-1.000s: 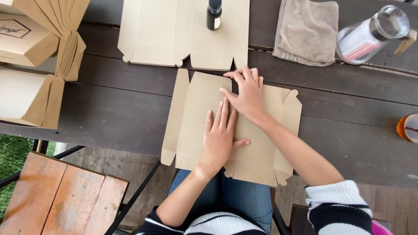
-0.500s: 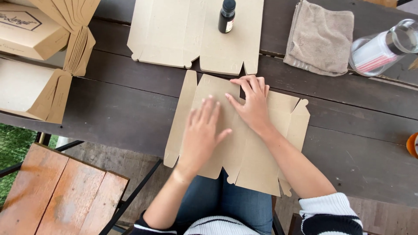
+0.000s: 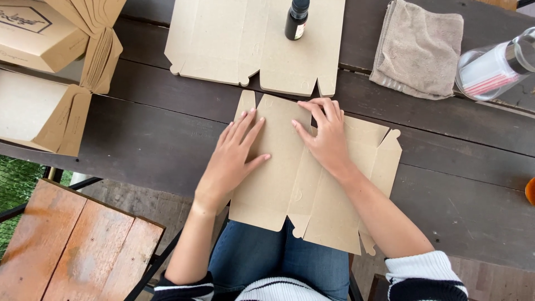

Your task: The person folds a flat cardboard box into a three-dimensional container by hand. They fold the side flaps, tuck the tabs into slots, and secure the box shape, then lift and rotate the finished box to show the completed assembly.

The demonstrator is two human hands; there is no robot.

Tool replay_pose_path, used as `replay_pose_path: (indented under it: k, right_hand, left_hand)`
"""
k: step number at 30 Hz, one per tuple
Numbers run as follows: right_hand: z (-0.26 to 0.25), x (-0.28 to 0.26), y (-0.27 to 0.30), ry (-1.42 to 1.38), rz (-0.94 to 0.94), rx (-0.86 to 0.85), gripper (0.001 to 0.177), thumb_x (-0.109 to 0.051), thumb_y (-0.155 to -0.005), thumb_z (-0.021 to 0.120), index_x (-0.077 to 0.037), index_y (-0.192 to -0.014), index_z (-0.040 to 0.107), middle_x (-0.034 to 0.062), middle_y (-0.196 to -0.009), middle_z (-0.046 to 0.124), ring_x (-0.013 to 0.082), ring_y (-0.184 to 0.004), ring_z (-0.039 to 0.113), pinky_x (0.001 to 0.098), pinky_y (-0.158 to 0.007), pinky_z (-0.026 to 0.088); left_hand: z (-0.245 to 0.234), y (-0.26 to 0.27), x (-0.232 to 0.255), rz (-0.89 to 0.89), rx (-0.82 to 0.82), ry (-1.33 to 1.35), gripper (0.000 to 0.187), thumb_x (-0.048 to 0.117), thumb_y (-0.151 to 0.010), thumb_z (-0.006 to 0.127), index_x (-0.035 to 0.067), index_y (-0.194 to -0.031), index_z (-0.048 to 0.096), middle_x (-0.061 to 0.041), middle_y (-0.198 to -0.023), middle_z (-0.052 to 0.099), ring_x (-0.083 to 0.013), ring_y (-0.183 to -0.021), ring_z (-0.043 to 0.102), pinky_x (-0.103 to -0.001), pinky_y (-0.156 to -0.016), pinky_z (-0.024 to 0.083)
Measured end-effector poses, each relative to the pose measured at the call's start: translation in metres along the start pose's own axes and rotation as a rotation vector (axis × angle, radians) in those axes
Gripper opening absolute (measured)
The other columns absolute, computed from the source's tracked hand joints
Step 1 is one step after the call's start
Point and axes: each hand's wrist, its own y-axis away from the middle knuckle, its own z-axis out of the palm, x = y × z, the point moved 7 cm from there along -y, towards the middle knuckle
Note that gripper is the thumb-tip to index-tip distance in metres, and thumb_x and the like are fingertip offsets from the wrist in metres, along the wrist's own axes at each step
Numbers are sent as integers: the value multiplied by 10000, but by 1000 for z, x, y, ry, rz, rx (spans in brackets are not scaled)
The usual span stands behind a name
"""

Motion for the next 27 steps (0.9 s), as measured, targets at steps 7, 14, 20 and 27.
replay_pose_path:
  k: [7,14,20,27]
  right_hand:
    - [1,1,-1,6,-8,-14,350,-263,-926,784,-173,-1248,684,6,-1115,571,222,-1016,542,354,-849,401]
    - [-5,-14,-4,-25,-45,13,368,-193,-905,809,-146,-1244,675,27,-1135,531,239,-1034,548,349,-873,446]
    - [-5,-14,-5,-173,-11,8,390,-75,-920,778,-123,-1284,647,51,-1152,502,254,-1053,620,384,-1016,496]
    - [-4,-9,-8,-245,21,-8,489,-26,-896,798,-144,-1345,644,51,-1133,484,242,-1090,643,430,-1107,479]
  left_hand:
    - [0,0,-14,80,171,-49,595,444,-960,632,173,-1475,505,-62,-1542,454,-224,-1429,430,-417,-1178,319]
    - [-2,2,-10,92,251,-118,545,448,-1004,561,152,-1460,521,-65,-1527,482,-200,-1423,445,-377,-1188,313]
    - [-3,3,-9,89,261,-122,520,419,-1011,563,156,-1458,525,-65,-1527,483,-201,-1420,450,-375,-1186,321]
    - [-2,1,-9,88,253,-162,506,449,-1027,517,227,-1481,514,-60,-1508,485,-211,-1398,474,-396,-1181,324]
